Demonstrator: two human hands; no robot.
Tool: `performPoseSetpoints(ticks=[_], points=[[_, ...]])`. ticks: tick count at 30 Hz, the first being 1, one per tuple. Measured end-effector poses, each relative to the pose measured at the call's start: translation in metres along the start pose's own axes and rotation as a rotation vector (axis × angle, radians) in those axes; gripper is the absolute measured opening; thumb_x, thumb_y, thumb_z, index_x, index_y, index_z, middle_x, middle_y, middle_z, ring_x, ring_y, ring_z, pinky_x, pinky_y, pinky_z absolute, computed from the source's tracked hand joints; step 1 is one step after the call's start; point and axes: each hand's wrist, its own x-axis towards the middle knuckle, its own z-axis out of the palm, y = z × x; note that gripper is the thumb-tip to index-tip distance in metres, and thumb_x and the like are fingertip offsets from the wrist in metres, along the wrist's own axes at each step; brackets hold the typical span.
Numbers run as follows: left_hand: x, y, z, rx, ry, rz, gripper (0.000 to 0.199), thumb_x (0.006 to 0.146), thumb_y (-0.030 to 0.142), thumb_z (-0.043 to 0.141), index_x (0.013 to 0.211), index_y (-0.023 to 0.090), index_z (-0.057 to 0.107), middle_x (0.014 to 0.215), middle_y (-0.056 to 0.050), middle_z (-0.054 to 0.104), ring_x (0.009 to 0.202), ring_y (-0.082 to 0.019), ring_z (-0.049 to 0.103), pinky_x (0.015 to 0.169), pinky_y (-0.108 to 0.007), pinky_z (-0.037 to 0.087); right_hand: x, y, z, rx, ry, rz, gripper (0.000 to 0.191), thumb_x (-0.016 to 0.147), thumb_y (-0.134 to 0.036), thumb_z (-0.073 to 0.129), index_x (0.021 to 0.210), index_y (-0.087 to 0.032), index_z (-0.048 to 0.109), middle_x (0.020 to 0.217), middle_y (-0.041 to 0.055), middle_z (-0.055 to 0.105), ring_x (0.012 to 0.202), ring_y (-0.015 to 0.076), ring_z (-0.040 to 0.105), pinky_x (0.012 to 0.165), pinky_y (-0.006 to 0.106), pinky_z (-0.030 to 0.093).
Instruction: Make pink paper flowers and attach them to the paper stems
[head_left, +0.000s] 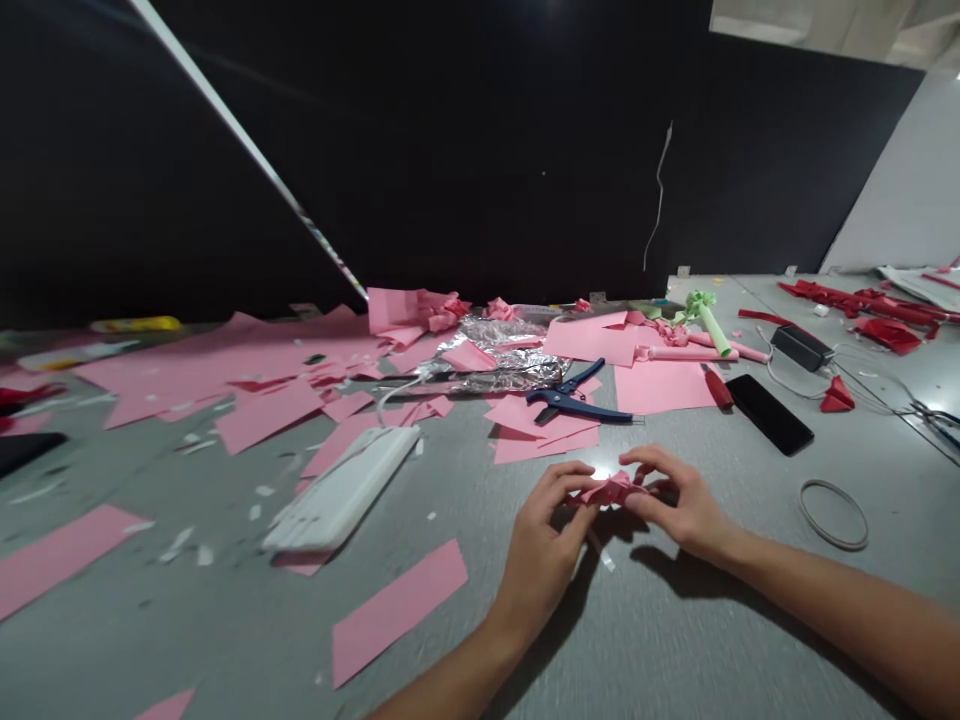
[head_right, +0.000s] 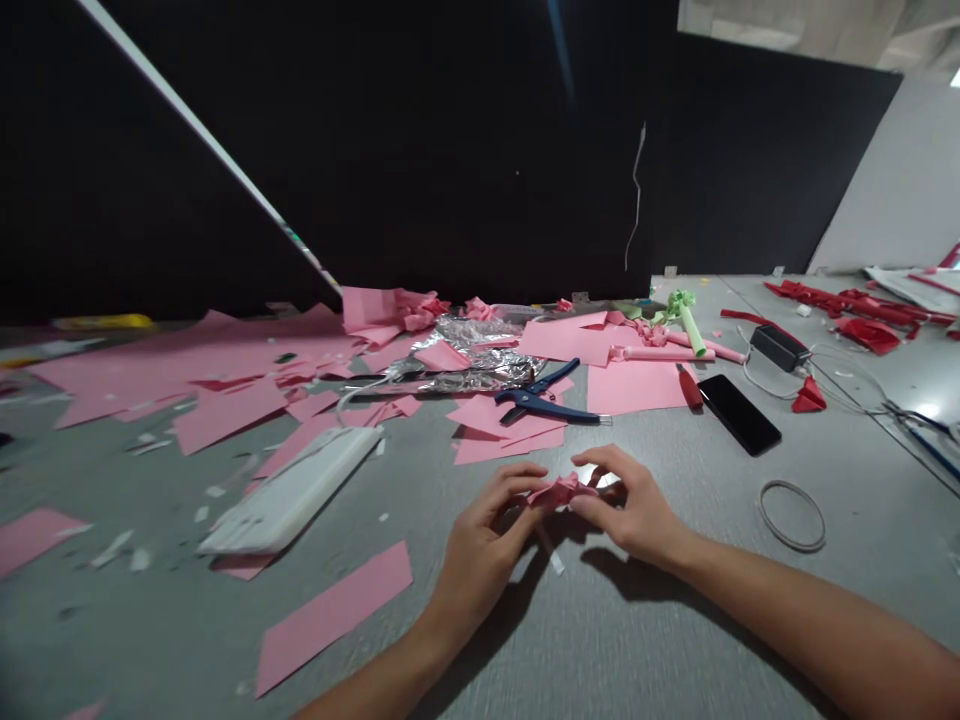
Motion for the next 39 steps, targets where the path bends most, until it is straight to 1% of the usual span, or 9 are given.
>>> performPoseSetpoints(ticks=[5, 8, 10, 12, 15, 20, 26, 32, 39], points=[[0.004, -0.006, 0.003, -0.009, 0.011, -0.03, 0.015, 0.092, 0.037, 0.074, 0.09, 0.024, 0.08, 0.117, -0.009, 0.071, 0.1, -0.026, 0.071, 0.083, -0.038, 0.058, 0.047, 0.016, -0.038, -0.591, 0.178, -0.01, 0.024, 0.108, -0.033, 0.053, 0.123, -0.023, 0.07, 0.128, 0.0109, 0.072, 0.108, 0.024, 0.071, 0.089, 0.038, 0.062], [0.005, -0.007, 0.005, -0.02, -0.009, -0.015, 0.016, 0.092, 0.037, 0.074, 0.088, 0.023, 0.079, 0.112, -0.009, 0.072, 0.095, -0.025, 0.071, 0.078, -0.037, 0.057, 0.096, 0.027, -0.076, -0.784, 0.185, -0.004, 0.028, 0.1, -0.018, 0.061, 0.127, -0.018, 0.071, 0.135, 0.0145, 0.07, 0.128, 0.0293, 0.063, 0.115, 0.047, 0.048], [0.005, -0.004, 0.006, -0.027, -0.049, 0.001, 0.016, 0.093, 0.036, 0.073, 0.087, 0.022, 0.079, 0.107, -0.009, 0.073, 0.095, -0.025, 0.071, 0.077, -0.037, 0.057, 0.125, 0.032, -0.1, -0.917, 0.173, 0.02, 0.035, 0.099, -0.012, 0.061, 0.133, -0.014, 0.07, 0.144, 0.0189, 0.066, 0.139, 0.0331, 0.055, 0.122, 0.051, 0.04], [0.003, -0.001, 0.007, -0.025, -0.095, 0.02, 0.015, 0.095, 0.034, 0.072, 0.087, 0.022, 0.078, 0.103, -0.009, 0.073, 0.094, -0.026, 0.071, 0.076, -0.038, 0.056, 0.147, 0.037, -0.118, -1.032, 0.163, 0.054, 0.035, 0.102, -0.014, 0.062, 0.136, -0.012, 0.067, 0.147, 0.0206, 0.063, 0.141, 0.0343, 0.054, 0.122, 0.054, 0.04], [0.0, 0.004, 0.007, -0.016, -0.16, 0.048, 0.015, 0.097, 0.032, 0.071, 0.09, 0.022, 0.08, 0.103, -0.011, 0.073, 0.095, -0.027, 0.072, 0.081, -0.042, 0.057, 0.167, 0.045, -0.134, -1.172, 0.13, 0.096, 0.036, 0.105, -0.032, 0.071, 0.138, -0.016, 0.066, 0.146, 0.0142, 0.063, 0.135, 0.0335, 0.06, 0.115, 0.058, 0.049], [-0.004, 0.007, 0.007, -0.013, -0.191, 0.046, 0.016, 0.1, 0.032, 0.069, 0.094, 0.023, 0.081, 0.11, -0.012, 0.072, 0.103, -0.029, 0.072, 0.092, -0.047, 0.058, 0.181, 0.044, -0.134, -1.338, 0.062, 0.066, 0.029, 0.107, -0.031, 0.068, 0.131, -0.016, 0.069, 0.138, 0.0126, 0.067, 0.126, 0.0309, 0.065, 0.11, 0.055, 0.052], [-0.006, 0.003, 0.007, 0.064, -0.102, 0.13, 0.016, 0.098, 0.03, 0.07, 0.096, 0.03, 0.086, 0.12, -0.012, 0.069, 0.114, -0.032, 0.068, 0.104, -0.057, 0.055, 0.178, -0.004, -0.113, -1.47, 0.055, -0.128, 0.035, 0.109, -0.011, 0.046, 0.137, -0.012, 0.067, 0.135, 0.0195, 0.066, 0.125, 0.0321, 0.058, 0.106, 0.044, 0.04], [-0.006, 0.002, 0.007, 0.081, -0.108, 0.176, 0.016, 0.1, 0.032, 0.069, 0.097, 0.029, 0.085, 0.118, -0.012, 0.07, 0.113, -0.033, 0.068, 0.103, -0.059, 0.056, 0.164, -0.063, -0.102, -1.59, 0.084, -0.248, 0.031, 0.101, -0.005, 0.047, 0.119, -0.01, 0.072, 0.127, 0.0209, 0.066, 0.11, 0.0324, 0.059, 0.089, 0.043, 0.039], [-0.007, -0.003, 0.01, 0.089, -0.104, 0.215, 0.015, 0.1, 0.027, 0.068, 0.098, 0.026, 0.083, 0.117, -0.011, 0.069, 0.113, -0.031, 0.07, 0.102, -0.056, 0.057, 0.202, -0.146, -0.114, -1.667, 0.23, -0.303, 0.03, 0.098, -0.002, 0.049, 0.118, -0.007, 0.07, 0.119, 0.0221, 0.07, 0.113, 0.0358, 0.059, 0.089, 0.044, 0.041]])
